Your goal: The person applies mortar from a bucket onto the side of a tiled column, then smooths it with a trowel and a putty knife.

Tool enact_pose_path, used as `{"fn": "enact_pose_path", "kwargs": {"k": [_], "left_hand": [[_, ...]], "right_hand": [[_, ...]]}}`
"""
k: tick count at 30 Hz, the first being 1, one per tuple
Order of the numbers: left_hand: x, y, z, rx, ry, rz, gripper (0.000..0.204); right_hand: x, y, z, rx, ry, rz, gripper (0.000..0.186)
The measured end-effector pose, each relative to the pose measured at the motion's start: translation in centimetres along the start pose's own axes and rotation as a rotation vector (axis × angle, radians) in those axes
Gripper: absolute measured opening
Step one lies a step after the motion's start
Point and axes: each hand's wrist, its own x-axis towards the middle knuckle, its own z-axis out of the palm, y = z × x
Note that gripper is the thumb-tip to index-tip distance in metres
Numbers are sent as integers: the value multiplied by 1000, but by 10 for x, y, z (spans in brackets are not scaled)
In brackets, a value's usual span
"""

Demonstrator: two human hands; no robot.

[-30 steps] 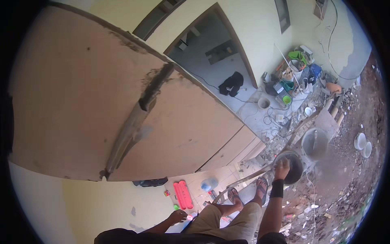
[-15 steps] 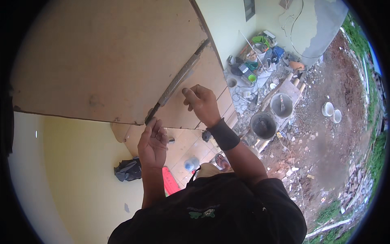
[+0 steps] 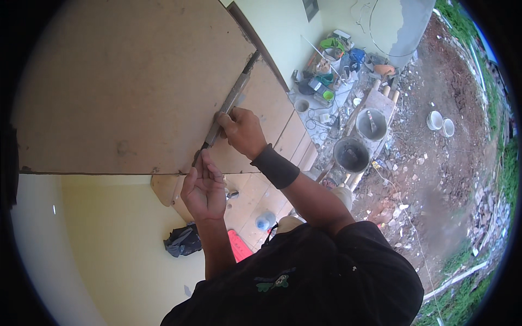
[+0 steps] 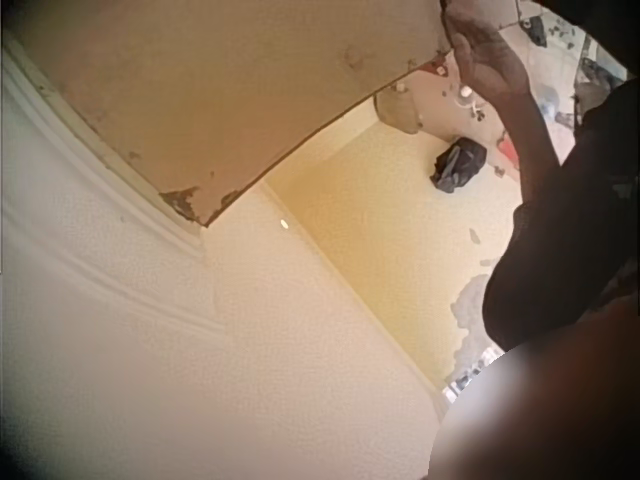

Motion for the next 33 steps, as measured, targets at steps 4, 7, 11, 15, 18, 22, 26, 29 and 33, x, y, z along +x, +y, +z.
{"fn": "enact_pose_path", "kwargs": {"k": [4, 7, 11, 15, 18, 22, 26, 29, 33], "left_hand": [[2, -4, -1, -54, -26, 20, 52], [4, -7, -3, -60, -27, 29, 55], [4, -9, -4, -83, -42, 45, 55], [4, -8, -5, -188, -59, 20, 52], [4, -8, -4, -192, -53, 17, 53], [4, -9, -1, -138, -33, 23, 55], [3, -10, 1, -116, -32, 21, 56], [3, -10, 2, -133, -33, 11, 56], [4, -10, 1, -133, -44, 7, 56]], "right_hand": [[4, 6, 3, -35, 37, -90, 38], [7, 13, 8, -24, 65, -85, 37], [12, 20, 11, -15, 135, -129, 36], [13, 23, 10, -29, 144, -92, 35], [10, 22, 9, -1, 139, -107, 34], [4, 20, 12, 67, 167, -140, 32], [-2, 17, 13, 48, 251, -170, 30], [-5, 19, 11, -6, 312, -199, 30], [-6, 25, 10, -30, 367, -199, 30]]}}
